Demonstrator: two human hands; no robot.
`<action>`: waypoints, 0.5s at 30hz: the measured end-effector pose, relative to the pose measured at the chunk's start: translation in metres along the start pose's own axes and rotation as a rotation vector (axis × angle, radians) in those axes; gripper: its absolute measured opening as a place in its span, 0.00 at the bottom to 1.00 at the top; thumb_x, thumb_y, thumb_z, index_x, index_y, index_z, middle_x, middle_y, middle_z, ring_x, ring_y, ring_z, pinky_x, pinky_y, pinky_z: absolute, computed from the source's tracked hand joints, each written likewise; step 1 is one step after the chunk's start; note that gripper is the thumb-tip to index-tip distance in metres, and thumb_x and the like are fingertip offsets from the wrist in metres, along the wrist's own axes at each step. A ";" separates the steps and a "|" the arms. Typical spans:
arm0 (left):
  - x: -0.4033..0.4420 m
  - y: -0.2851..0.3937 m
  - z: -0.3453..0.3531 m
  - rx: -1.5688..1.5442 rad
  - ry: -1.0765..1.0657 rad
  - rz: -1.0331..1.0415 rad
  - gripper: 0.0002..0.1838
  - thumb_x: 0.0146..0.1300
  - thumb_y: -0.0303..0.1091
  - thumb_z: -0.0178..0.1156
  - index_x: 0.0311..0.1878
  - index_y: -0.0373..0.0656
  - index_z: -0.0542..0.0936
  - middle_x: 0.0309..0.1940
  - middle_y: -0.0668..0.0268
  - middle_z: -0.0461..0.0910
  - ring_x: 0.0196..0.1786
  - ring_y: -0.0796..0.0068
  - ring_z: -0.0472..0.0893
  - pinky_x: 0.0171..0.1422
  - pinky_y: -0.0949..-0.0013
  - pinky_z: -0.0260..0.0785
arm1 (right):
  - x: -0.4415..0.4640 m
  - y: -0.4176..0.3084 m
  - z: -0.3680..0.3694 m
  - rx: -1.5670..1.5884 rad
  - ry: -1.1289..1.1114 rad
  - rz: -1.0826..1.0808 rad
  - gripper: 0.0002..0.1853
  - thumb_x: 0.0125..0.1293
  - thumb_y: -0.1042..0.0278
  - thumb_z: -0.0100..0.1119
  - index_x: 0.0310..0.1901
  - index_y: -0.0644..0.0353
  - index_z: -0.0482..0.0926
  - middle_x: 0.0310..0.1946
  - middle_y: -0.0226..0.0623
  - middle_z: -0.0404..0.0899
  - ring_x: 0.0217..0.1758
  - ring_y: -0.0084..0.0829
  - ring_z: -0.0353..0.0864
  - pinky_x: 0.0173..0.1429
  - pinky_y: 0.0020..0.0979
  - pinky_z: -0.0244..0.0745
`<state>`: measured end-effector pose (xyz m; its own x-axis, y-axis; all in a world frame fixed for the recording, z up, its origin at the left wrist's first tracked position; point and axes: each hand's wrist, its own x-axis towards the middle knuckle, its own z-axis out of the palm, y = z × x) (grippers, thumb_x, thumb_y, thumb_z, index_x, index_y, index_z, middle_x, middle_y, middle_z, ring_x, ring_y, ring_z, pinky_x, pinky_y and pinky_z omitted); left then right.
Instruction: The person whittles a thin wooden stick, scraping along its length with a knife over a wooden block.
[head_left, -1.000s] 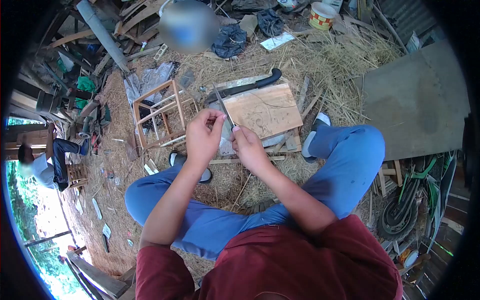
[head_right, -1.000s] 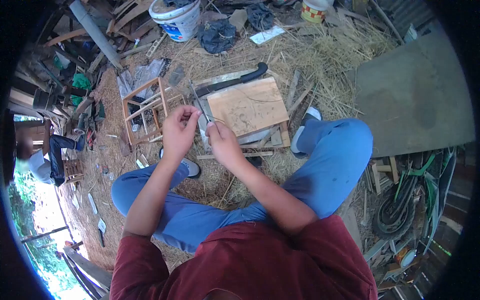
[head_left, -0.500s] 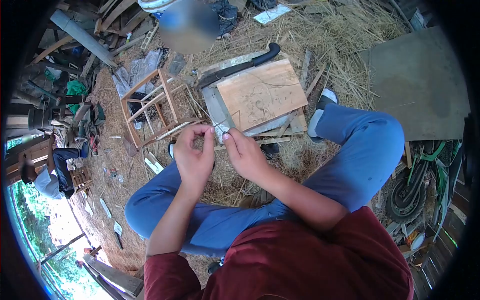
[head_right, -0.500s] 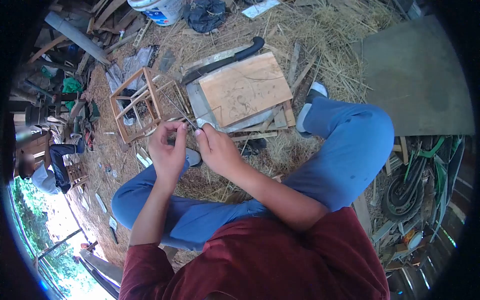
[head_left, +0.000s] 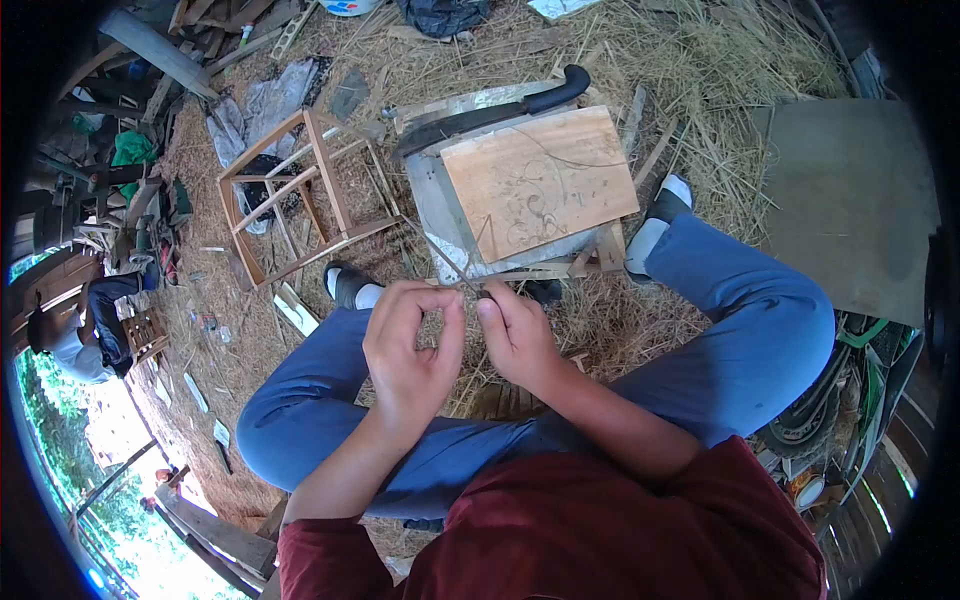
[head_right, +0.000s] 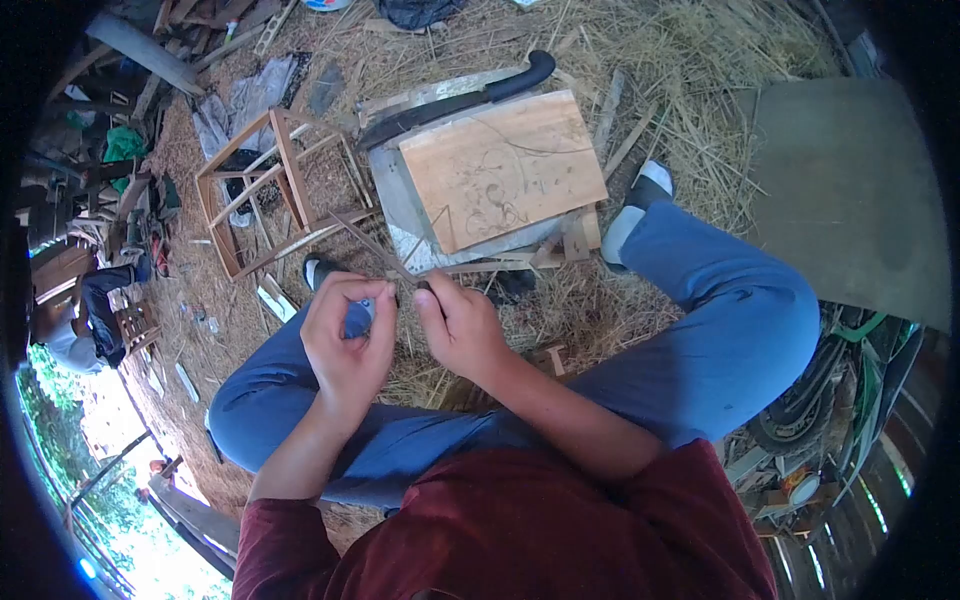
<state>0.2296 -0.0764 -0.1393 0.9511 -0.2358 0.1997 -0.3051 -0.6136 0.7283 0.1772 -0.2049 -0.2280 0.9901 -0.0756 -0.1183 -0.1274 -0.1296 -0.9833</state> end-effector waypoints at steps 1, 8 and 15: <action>0.000 0.000 -0.001 0.002 0.000 -0.008 0.07 0.58 0.19 0.69 0.36 0.36 0.80 0.33 0.56 0.82 0.38 0.57 0.83 0.45 0.62 0.74 | 0.000 -0.001 -0.001 0.001 0.014 -0.006 0.08 0.75 0.67 0.54 0.45 0.64 0.74 0.24 0.55 0.77 0.31 0.59 0.81 0.33 0.51 0.71; -0.002 -0.003 0.000 -0.061 -0.061 -0.010 0.09 0.54 0.19 0.71 0.37 0.37 0.81 0.35 0.57 0.83 0.38 0.57 0.81 0.43 0.62 0.73 | -0.005 0.013 -0.002 0.209 -0.021 0.078 0.07 0.75 0.69 0.52 0.43 0.65 0.73 0.22 0.45 0.71 0.22 0.42 0.73 0.30 0.40 0.67; 0.001 -0.001 0.001 -0.033 -0.097 -0.002 0.08 0.55 0.18 0.72 0.36 0.37 0.83 0.35 0.59 0.84 0.40 0.63 0.83 0.48 0.66 0.74 | -0.005 0.017 -0.004 0.228 -0.031 0.019 0.08 0.76 0.69 0.50 0.41 0.66 0.72 0.21 0.41 0.66 0.21 0.35 0.67 0.29 0.38 0.62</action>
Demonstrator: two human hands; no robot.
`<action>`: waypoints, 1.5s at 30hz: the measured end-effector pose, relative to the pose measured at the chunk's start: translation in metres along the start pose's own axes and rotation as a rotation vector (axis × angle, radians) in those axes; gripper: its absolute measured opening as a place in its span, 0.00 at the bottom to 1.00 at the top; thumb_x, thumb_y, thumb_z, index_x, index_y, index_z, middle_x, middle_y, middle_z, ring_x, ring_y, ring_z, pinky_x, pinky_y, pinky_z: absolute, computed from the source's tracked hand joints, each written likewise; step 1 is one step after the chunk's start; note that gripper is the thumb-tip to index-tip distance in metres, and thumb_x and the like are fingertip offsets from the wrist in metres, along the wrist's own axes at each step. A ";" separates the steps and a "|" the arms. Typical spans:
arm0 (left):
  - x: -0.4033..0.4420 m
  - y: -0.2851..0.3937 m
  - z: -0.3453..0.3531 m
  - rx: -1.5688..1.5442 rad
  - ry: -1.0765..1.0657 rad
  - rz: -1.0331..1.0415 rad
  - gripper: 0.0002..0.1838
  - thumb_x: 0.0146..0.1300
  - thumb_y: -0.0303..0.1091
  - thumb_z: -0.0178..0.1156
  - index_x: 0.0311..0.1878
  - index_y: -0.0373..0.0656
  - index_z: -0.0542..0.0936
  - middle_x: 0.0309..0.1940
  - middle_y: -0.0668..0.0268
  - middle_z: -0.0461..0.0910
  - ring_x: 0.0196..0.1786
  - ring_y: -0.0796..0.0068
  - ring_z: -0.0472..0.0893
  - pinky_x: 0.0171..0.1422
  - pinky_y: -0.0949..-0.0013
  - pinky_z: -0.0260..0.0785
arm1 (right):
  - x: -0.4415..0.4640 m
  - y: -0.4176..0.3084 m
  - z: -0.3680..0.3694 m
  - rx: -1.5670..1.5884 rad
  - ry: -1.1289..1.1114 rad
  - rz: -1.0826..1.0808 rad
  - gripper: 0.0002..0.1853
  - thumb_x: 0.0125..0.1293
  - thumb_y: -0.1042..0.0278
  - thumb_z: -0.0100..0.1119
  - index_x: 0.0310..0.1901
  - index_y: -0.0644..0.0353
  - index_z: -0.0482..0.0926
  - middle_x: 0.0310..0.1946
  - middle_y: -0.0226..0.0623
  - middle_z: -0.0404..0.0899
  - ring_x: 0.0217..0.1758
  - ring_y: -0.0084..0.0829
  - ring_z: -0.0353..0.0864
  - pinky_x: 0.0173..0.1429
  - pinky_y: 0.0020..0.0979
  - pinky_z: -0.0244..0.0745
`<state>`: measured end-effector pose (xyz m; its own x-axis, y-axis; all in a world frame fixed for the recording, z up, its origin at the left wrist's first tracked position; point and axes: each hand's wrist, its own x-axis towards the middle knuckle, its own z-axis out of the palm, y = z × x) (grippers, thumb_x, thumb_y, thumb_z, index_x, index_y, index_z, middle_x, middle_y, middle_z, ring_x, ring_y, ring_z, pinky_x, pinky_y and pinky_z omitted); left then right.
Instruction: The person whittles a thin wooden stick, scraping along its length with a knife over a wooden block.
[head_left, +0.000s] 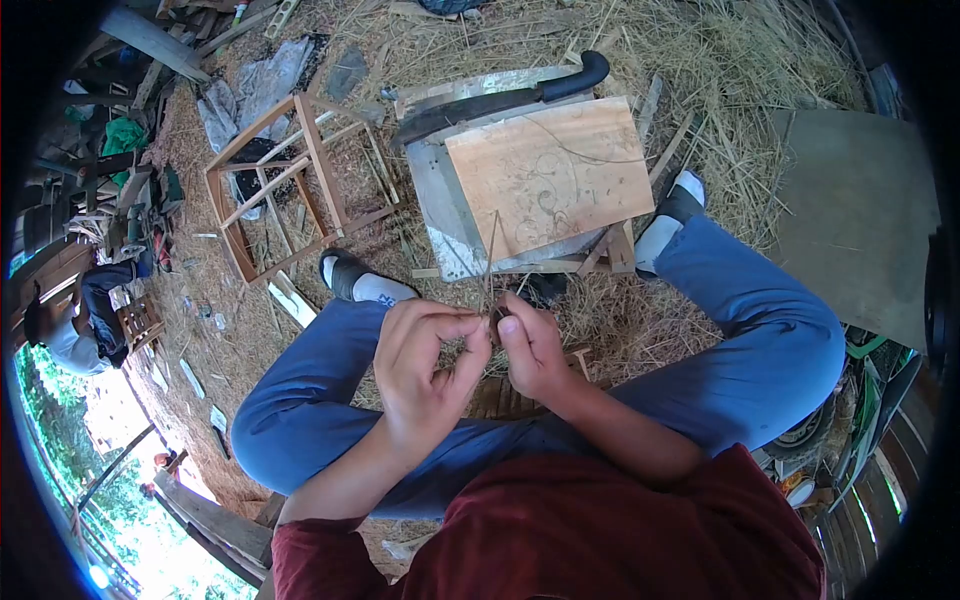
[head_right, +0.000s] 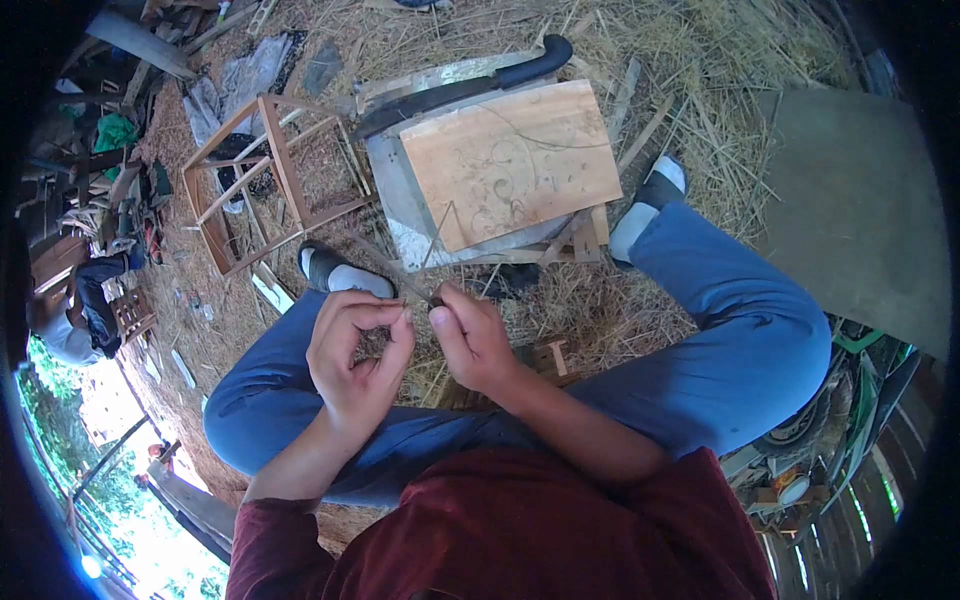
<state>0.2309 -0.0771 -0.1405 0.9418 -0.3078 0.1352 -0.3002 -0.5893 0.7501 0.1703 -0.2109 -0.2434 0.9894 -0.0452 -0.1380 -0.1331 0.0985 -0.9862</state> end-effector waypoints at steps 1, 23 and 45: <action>0.000 0.001 0.000 0.001 -0.001 -0.001 0.08 0.55 0.18 0.72 0.36 0.37 0.83 0.35 0.59 0.84 0.40 0.63 0.83 0.48 0.66 0.74 | 0.000 -0.001 0.000 0.001 -0.018 -0.018 0.08 0.76 0.68 0.50 0.41 0.65 0.72 0.21 0.42 0.66 0.21 0.35 0.67 0.29 0.38 0.63; 0.006 0.003 0.013 -0.094 0.056 -0.007 0.11 0.52 0.17 0.73 0.35 0.36 0.80 0.32 0.56 0.81 0.38 0.58 0.84 0.42 0.64 0.77 | 0.019 0.008 -0.001 -0.302 0.084 0.159 0.11 0.79 0.63 0.51 0.46 0.65 0.73 0.25 0.54 0.75 0.28 0.58 0.77 0.34 0.48 0.71; -0.015 0.004 0.007 -0.095 -0.065 -0.005 0.08 0.53 0.17 0.71 0.33 0.35 0.80 0.33 0.58 0.82 0.38 0.64 0.84 0.47 0.67 0.76 | 0.058 -0.007 -0.025 0.578 0.073 0.818 0.13 0.76 0.56 0.61 0.36 0.52 0.74 0.22 0.20 0.70 0.14 0.14 0.58 0.17 0.23 0.52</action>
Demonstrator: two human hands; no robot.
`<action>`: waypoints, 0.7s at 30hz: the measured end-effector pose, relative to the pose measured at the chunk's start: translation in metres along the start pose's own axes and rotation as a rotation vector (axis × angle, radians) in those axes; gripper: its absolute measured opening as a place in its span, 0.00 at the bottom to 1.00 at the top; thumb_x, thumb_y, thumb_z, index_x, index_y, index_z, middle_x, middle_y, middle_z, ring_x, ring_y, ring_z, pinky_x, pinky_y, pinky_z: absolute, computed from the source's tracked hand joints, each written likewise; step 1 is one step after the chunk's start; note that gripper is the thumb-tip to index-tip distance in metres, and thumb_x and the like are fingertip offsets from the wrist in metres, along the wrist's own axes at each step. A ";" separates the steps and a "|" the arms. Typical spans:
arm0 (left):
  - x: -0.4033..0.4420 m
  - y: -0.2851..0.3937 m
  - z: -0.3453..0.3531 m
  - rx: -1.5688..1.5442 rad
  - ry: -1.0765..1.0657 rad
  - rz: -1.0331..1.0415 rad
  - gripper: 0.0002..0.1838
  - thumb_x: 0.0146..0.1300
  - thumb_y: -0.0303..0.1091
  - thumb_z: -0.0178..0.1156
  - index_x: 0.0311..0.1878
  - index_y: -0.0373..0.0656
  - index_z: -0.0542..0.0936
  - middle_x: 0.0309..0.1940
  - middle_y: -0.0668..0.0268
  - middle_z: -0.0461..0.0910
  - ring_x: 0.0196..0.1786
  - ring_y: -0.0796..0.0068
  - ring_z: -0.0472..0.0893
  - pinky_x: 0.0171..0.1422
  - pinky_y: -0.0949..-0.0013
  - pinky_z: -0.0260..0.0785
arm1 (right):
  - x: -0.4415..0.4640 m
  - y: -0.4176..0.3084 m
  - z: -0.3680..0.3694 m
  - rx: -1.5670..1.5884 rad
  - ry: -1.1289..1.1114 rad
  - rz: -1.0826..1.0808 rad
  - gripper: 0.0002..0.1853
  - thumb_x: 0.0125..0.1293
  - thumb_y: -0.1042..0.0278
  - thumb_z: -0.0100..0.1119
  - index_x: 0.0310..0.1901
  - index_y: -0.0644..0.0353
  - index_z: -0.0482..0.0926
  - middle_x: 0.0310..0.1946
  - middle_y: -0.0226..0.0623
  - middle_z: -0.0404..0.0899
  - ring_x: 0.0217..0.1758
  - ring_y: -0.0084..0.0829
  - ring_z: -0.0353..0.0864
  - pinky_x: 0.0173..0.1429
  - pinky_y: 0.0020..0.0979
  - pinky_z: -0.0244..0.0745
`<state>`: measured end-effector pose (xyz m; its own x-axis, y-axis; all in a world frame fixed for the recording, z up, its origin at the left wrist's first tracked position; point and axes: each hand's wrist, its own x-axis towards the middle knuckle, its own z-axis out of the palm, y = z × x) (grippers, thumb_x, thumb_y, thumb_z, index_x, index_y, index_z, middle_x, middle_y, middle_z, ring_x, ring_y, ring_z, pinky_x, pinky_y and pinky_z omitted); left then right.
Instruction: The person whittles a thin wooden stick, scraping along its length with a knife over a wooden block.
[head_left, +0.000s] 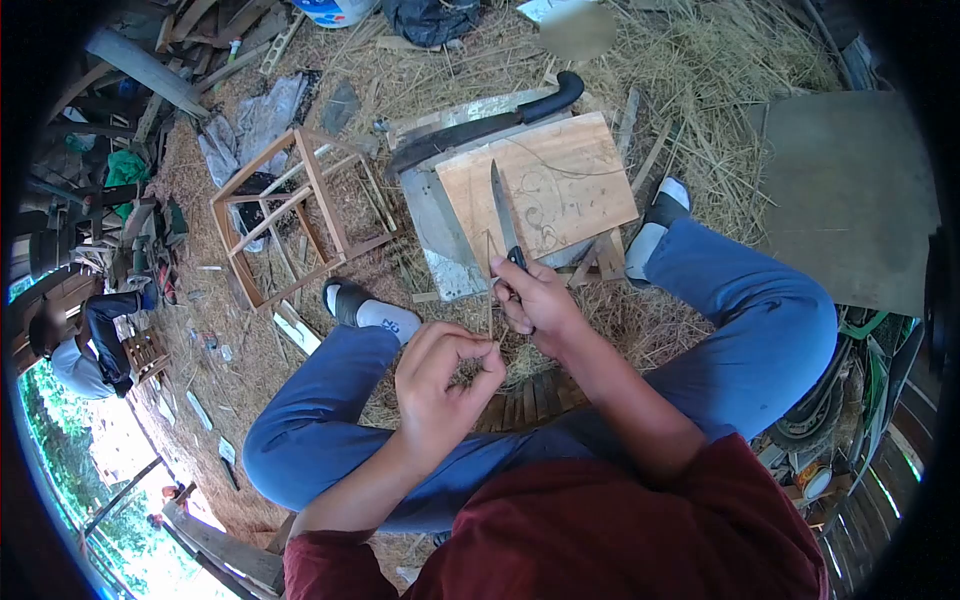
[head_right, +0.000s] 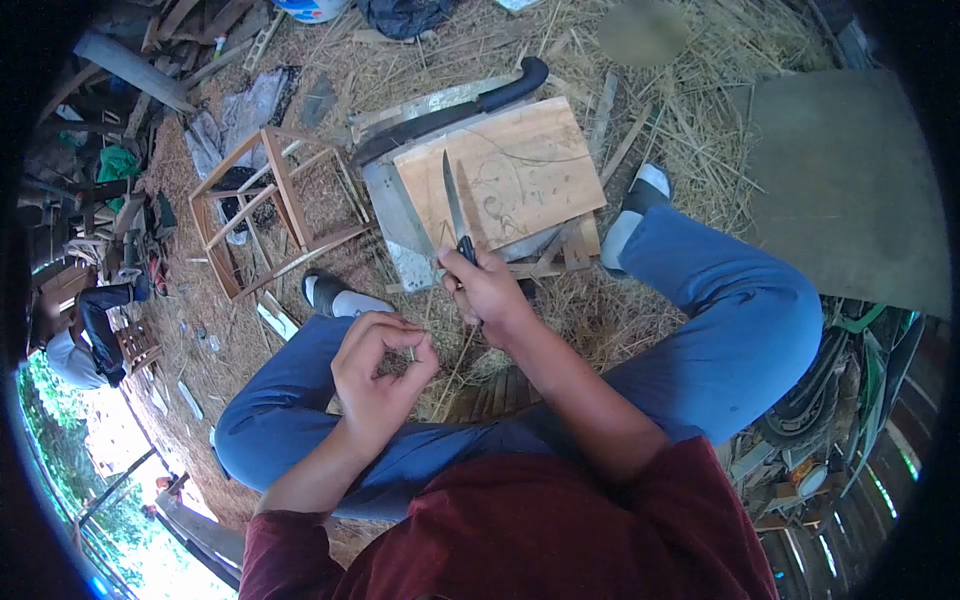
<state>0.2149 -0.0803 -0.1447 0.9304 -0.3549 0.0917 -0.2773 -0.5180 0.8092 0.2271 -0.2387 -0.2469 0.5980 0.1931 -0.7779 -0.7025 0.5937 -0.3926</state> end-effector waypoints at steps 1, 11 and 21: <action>-0.004 -0.001 0.001 -0.012 -0.003 -0.026 0.09 0.53 0.17 0.71 0.33 0.35 0.80 0.33 0.58 0.81 0.38 0.64 0.83 0.46 0.68 0.75 | 0.000 0.000 -0.001 -0.004 -0.004 -0.013 0.13 0.76 0.56 0.61 0.36 0.52 0.74 0.22 0.20 0.70 0.14 0.14 0.58 0.17 0.23 0.52; -0.034 -0.036 0.005 -0.185 0.101 -0.248 0.07 0.57 0.20 0.65 0.39 0.36 0.80 0.28 0.67 0.79 0.30 0.79 0.77 0.36 0.74 0.70 | 0.019 0.012 -0.024 -0.034 -0.063 -0.073 0.11 0.70 0.64 0.65 0.33 0.54 0.73 0.23 0.22 0.71 0.14 0.15 0.61 0.18 0.26 0.53; -0.059 -0.135 0.010 -0.311 -0.129 -0.520 0.10 0.64 0.24 0.61 0.47 0.34 0.85 0.28 0.75 0.80 0.28 0.88 0.72 0.33 0.78 0.65 | 0.043 0.018 -0.071 -0.882 0.578 -0.733 0.18 0.73 0.55 0.60 0.40 0.66 0.80 0.27 0.43 0.81 0.32 0.37 0.81 0.41 0.35 0.74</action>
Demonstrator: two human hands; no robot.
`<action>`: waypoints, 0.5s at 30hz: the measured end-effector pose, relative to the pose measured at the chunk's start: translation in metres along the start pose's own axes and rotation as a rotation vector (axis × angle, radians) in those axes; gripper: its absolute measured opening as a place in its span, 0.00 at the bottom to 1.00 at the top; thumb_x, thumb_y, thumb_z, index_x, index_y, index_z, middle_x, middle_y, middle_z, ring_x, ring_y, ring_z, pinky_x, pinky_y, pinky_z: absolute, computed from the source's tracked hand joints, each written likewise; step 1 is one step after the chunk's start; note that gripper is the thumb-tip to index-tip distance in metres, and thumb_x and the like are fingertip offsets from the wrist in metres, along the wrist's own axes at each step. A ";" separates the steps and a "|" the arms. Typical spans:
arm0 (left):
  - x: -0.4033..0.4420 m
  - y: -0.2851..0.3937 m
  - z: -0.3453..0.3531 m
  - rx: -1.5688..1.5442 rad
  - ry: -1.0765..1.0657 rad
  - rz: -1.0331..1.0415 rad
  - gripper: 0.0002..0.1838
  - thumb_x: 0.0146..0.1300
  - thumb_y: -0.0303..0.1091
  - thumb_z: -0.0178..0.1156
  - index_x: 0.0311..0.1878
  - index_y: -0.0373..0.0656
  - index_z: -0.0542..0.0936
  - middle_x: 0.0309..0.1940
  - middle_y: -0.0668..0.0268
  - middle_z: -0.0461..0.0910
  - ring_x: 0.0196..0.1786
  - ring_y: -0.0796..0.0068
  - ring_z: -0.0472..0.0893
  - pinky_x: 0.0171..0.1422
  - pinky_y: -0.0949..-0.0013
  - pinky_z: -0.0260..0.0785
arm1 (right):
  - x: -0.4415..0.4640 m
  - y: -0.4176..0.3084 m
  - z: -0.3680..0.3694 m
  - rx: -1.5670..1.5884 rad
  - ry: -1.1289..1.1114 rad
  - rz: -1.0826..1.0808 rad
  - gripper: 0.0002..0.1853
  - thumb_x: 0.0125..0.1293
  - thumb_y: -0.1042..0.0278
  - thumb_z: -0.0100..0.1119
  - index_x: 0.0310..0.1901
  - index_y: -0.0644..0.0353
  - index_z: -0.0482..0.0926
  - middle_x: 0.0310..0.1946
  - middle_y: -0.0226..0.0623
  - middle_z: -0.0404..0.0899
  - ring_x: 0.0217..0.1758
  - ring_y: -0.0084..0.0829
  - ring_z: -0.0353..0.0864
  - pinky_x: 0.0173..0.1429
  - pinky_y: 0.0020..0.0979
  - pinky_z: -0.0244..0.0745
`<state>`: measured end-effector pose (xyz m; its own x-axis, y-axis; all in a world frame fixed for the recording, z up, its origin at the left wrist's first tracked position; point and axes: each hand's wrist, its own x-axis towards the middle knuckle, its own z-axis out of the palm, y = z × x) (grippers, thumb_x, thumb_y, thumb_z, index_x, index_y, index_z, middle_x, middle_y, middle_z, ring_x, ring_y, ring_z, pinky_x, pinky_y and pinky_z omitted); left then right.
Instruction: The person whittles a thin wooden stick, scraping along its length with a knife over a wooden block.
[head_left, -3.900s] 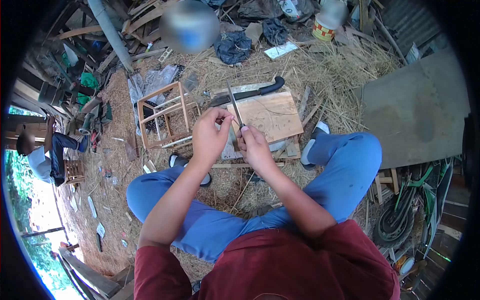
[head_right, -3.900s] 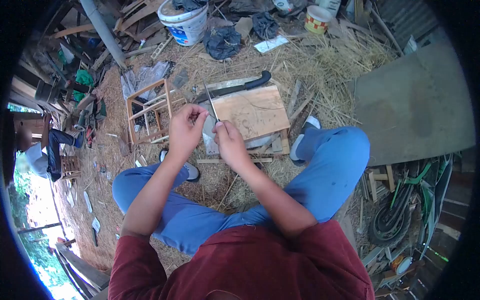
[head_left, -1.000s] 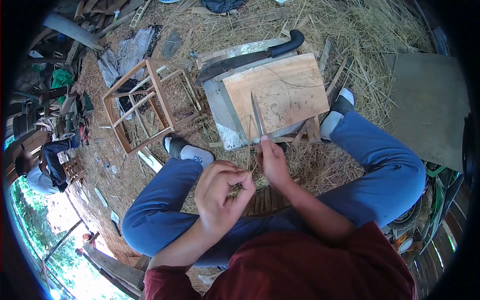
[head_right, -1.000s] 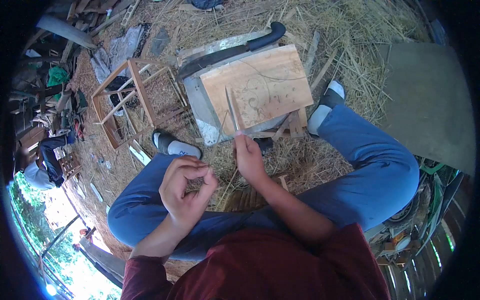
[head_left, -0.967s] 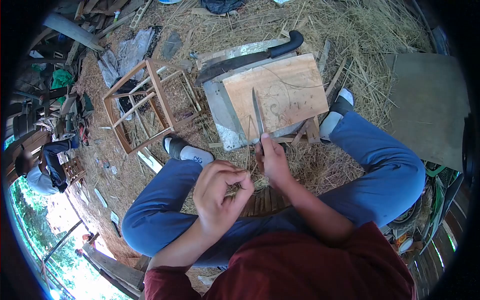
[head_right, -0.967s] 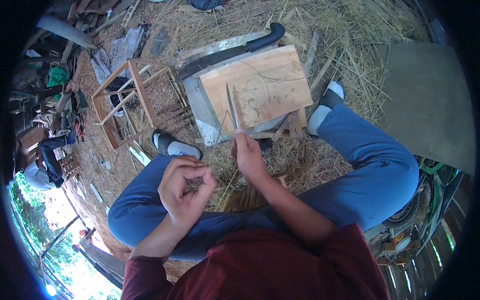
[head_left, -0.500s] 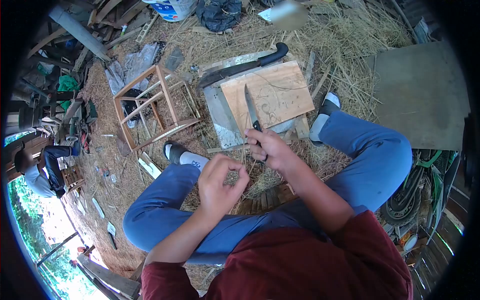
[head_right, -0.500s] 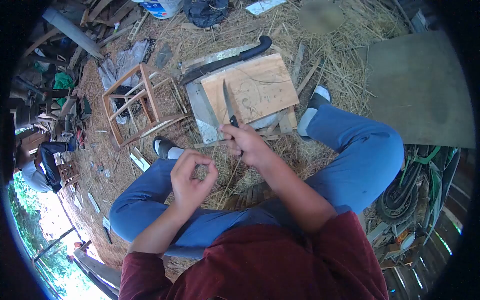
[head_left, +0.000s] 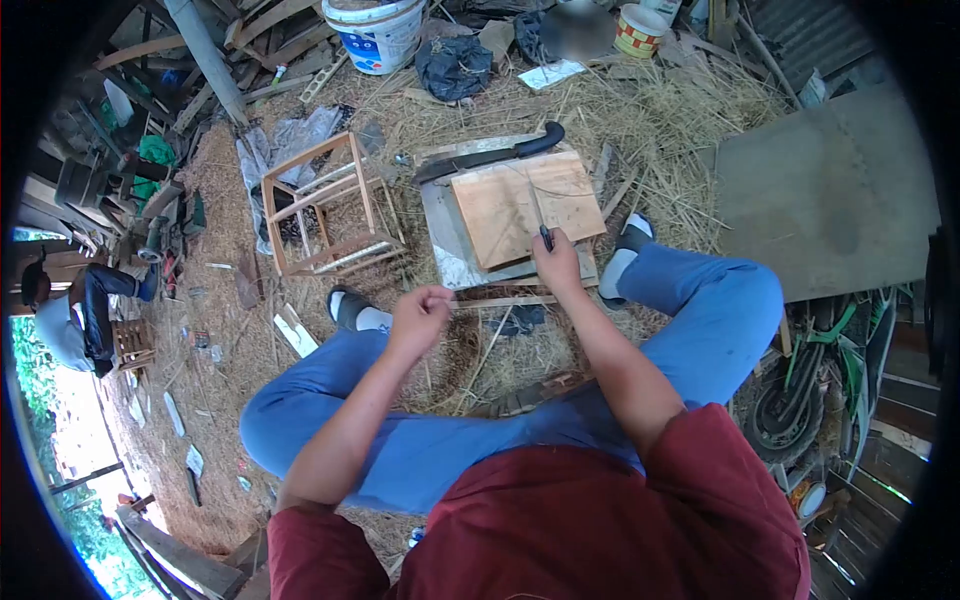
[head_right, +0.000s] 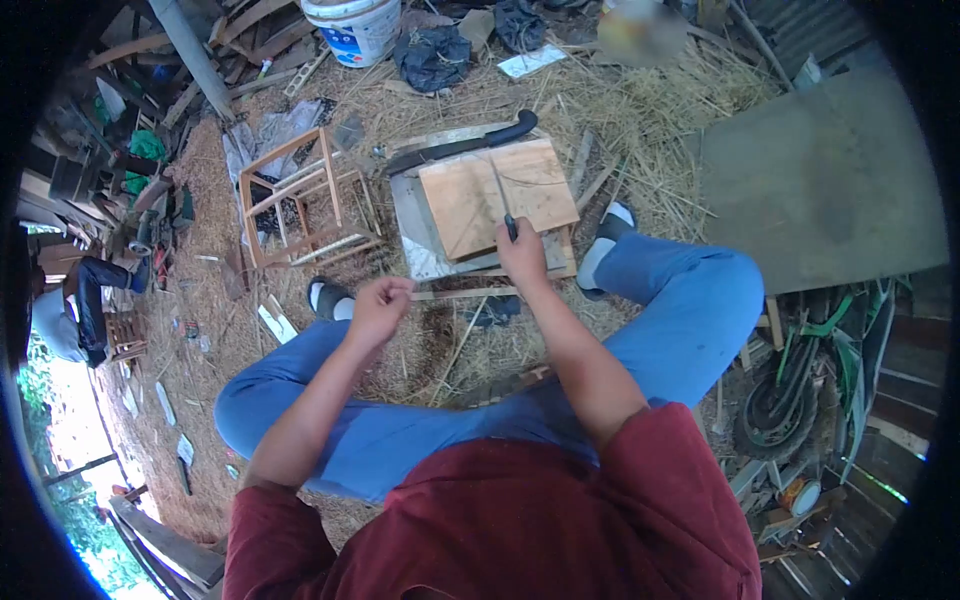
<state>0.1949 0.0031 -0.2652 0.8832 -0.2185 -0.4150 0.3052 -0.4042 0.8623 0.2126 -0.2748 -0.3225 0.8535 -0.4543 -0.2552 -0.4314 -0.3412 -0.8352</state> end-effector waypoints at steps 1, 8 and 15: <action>0.003 -0.001 -0.002 -0.043 0.027 0.029 0.10 0.64 0.24 0.60 0.47 0.34 0.85 0.29 0.75 0.80 0.29 0.88 0.73 0.34 0.77 0.66 | 0.002 0.016 -0.002 -0.016 0.003 -0.011 0.18 0.73 0.55 0.60 0.40 0.66 0.80 0.27 0.43 0.81 0.32 0.37 0.81 0.41 0.35 0.74; 0.010 -0.002 -0.012 -0.223 0.109 0.051 0.08 0.67 0.26 0.61 0.46 0.36 0.84 0.31 0.72 0.81 0.31 0.86 0.75 0.34 0.77 0.66 | -0.013 0.045 0.011 -0.070 0.014 0.037 0.23 0.75 0.50 0.52 0.48 0.68 0.80 0.41 0.61 0.84 0.49 0.62 0.83 0.54 0.53 0.76; 0.004 0.008 -0.020 -0.250 0.197 0.076 0.08 0.67 0.27 0.60 0.48 0.38 0.81 0.30 0.71 0.79 0.27 0.84 0.75 0.32 0.76 0.69 | -0.076 0.026 0.011 -0.436 -0.622 -0.406 0.22 0.74 0.49 0.56 0.49 0.64 0.78 0.41 0.58 0.84 0.46 0.59 0.83 0.53 0.51 0.77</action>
<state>0.2077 0.0172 -0.2539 0.9513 -0.0536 -0.3036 0.2922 -0.1573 0.9433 0.1394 -0.2403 -0.3303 0.9160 0.2615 -0.3044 -0.0231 -0.7230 -0.6905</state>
